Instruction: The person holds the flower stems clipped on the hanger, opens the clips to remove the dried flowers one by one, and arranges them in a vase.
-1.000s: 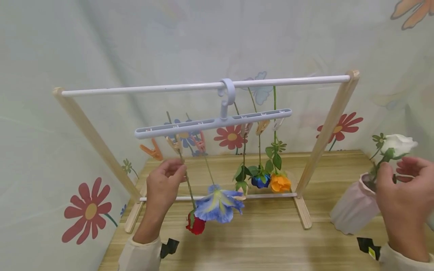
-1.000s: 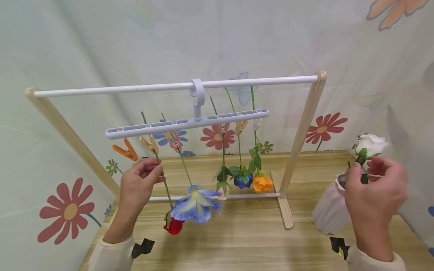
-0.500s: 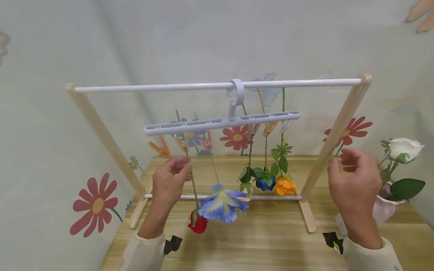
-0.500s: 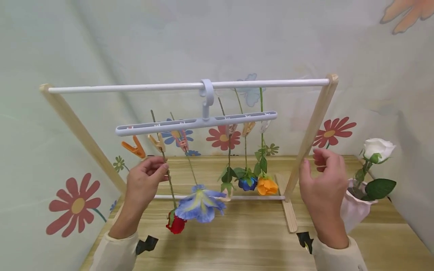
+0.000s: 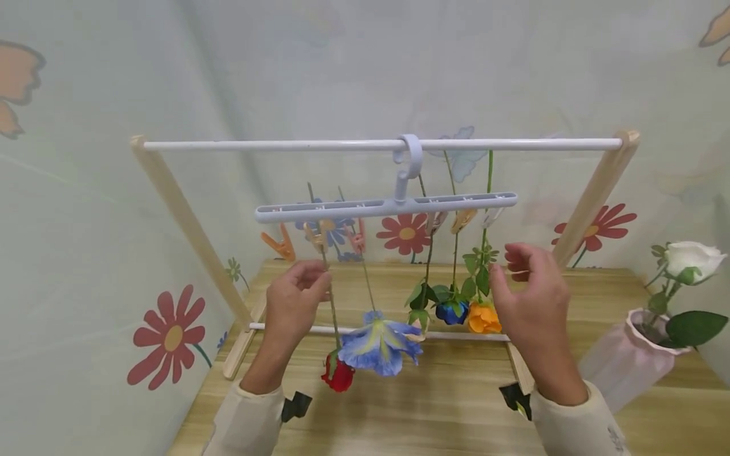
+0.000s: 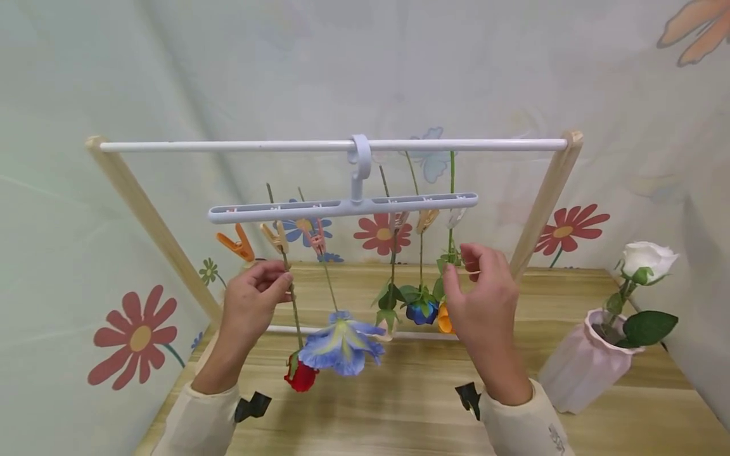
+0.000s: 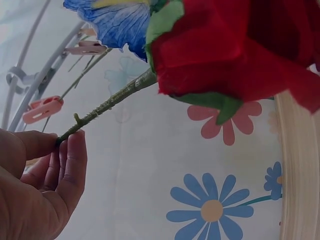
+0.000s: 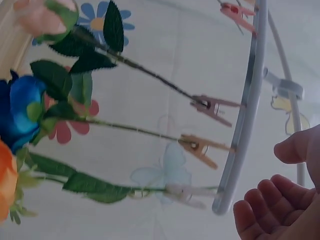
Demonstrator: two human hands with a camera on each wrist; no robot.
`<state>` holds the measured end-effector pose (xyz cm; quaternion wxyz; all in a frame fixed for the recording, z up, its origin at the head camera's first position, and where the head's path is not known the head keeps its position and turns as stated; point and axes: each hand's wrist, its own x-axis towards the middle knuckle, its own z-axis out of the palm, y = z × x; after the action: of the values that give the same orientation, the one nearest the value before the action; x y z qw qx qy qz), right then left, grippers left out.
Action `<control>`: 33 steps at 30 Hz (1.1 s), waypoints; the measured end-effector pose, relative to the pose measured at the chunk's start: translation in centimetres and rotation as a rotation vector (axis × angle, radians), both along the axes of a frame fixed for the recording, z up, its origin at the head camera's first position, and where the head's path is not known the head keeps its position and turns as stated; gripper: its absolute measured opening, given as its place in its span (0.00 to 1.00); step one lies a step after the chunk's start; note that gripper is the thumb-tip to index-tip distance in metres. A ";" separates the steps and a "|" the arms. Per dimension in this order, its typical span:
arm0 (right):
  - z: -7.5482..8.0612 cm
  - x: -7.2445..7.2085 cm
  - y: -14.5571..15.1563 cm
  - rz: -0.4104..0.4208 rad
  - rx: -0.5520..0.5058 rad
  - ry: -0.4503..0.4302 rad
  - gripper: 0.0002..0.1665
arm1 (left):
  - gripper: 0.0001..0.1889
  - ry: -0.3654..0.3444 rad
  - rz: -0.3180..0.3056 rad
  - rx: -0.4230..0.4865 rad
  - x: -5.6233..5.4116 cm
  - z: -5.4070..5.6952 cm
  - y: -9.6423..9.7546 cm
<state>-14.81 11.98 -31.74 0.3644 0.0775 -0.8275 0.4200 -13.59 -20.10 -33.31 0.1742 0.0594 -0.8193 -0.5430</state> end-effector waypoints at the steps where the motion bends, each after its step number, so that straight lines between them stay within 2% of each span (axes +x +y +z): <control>1: 0.0 0.0 -0.4 0.015 0.004 -0.007 0.19 | 0.10 0.001 0.002 -0.006 0.0 0.0 0.0; 9: 0.4 0.2 -3.8 0.109 0.046 -0.026 0.19 | 0.10 -0.013 0.010 -0.027 0.1 0.0 0.2; 20: 1.7 0.0 -9.5 0.338 0.028 -0.029 0.19 | 0.10 0.003 0.026 -0.010 0.1 0.2 0.1; 27: 2.3 -0.2 -13.0 0.407 0.040 0.039 0.16 | 0.11 -0.001 0.029 -0.012 0.1 0.1 0.0; 33: 3.0 0.0 -16.4 0.464 0.040 0.018 0.21 | 0.12 0.029 0.014 0.023 -0.1 -0.1 -0.2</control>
<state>-14.81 -4.40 -28.73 0.2639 0.2768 -0.7923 0.4755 -13.73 -20.30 -33.45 0.1891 0.0591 -0.8100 -0.5519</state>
